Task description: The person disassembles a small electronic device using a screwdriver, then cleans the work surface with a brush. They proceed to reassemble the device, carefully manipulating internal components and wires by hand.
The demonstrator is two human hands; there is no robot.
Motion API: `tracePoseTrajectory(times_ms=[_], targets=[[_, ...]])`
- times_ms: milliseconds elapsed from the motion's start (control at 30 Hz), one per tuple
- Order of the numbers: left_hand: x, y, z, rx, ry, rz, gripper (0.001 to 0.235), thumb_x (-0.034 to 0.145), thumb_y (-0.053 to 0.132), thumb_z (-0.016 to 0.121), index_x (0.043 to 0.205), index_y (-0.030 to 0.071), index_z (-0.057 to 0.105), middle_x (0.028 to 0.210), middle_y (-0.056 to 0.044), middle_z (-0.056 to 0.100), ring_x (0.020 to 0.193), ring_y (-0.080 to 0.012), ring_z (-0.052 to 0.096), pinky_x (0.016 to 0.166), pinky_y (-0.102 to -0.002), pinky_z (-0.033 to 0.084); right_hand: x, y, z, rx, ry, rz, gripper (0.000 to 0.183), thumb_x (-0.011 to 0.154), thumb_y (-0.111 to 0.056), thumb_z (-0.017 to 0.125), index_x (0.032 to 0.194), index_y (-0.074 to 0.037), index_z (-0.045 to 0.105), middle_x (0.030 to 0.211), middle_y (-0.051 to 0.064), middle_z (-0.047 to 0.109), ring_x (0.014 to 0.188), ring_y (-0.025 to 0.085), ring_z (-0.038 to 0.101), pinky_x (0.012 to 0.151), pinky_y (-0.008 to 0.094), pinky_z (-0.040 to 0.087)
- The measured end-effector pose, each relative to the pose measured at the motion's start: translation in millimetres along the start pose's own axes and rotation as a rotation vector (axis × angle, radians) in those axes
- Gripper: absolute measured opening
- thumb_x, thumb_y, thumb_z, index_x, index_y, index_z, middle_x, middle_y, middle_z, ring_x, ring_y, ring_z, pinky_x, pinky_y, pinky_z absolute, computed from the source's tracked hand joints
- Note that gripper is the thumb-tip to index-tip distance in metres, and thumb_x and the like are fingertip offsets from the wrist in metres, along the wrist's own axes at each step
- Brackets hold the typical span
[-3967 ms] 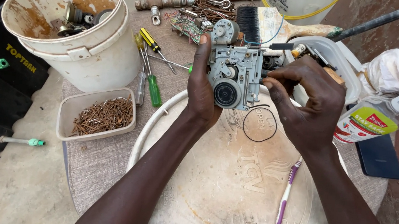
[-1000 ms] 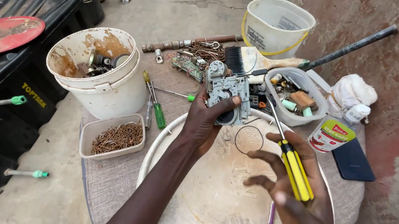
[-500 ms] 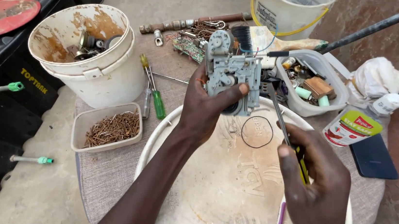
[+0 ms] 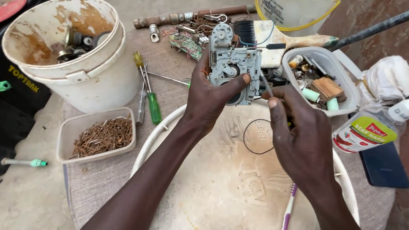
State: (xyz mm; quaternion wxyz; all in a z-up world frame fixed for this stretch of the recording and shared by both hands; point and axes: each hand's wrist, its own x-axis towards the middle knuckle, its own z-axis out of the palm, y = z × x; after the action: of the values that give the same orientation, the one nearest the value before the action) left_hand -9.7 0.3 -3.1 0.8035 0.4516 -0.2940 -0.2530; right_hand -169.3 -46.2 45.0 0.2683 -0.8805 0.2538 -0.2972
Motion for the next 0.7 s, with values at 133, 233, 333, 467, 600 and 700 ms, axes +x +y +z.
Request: tracePoseTrajectory(times_ms=[133,233,333,467,600,700], targets=[[2,-2,3,0.008,-0.018,0.030,0.062,0.072,0.014,0.081,0.128,0.009,0.055,0.108,-0.009,0.071,0.098,-0.0204,0.069,0.087,-0.036,0.061,0,5,1,-0.094,0.025,-0.071,0.016,0.102,-0.015,0.048,0.103,-0.009,0.062,0.070,0.003,0.060,0.050,0.019,0.048,0.048,0.036,0.034],[0,0,2,-0.016,-0.001,0.003,0.078,0.070,0.016,0.082,0.139,0.009,0.047,0.121,-0.010,0.065,0.109,-0.0243,0.066,0.097,-0.040,0.059,-2,9,5,-0.140,0.032,-0.077,0.014,0.101,-0.016,0.051,0.103,-0.009,0.063,0.067,0.004,0.063,0.044,0.021,0.052,0.048,0.038,0.034],[0,0,1,0.011,-0.002,-0.005,0.080,0.070,0.016,0.082,0.141,0.008,0.046,0.121,-0.010,0.065,0.110,-0.0245,0.066,0.095,-0.039,0.059,-3,8,6,-0.180,0.057,-0.096,0.015,0.101,-0.016,0.049,0.102,-0.009,0.062,0.064,0.005,0.063,0.042,0.024,0.052,0.048,0.040,0.034],[-1,-4,1,-0.002,-0.023,0.023,0.071,0.071,0.017,0.082,0.135,0.008,0.051,0.116,-0.009,0.068,0.104,-0.0216,0.068,0.091,-0.037,0.060,-4,8,5,-0.168,0.063,-0.096,0.016,0.103,-0.017,0.048,0.100,-0.009,0.061,0.067,0.004,0.063,0.046,0.023,0.052,0.049,0.040,0.033],[1,-10,0,-0.094,-0.065,0.063,0.064,0.073,0.014,0.083,0.130,0.007,0.053,0.110,-0.010,0.069,0.101,-0.0212,0.068,0.091,-0.038,0.060,-5,9,7,-0.190,0.047,-0.083,0.012,0.102,-0.017,0.049,0.099,-0.011,0.059,0.064,0.004,0.061,0.049,0.028,0.055,0.051,0.042,0.034],[1,-12,0,-0.102,-0.072,0.080,0.063,0.075,0.013,0.082,0.131,0.007,0.053,0.111,-0.008,0.069,0.100,-0.0189,0.067,0.092,-0.036,0.059,-5,10,8,-0.173,0.038,-0.081,0.012,0.102,-0.016,0.048,0.100,-0.011,0.058,0.066,0.004,0.062,0.050,0.029,0.057,0.052,0.042,0.035]])
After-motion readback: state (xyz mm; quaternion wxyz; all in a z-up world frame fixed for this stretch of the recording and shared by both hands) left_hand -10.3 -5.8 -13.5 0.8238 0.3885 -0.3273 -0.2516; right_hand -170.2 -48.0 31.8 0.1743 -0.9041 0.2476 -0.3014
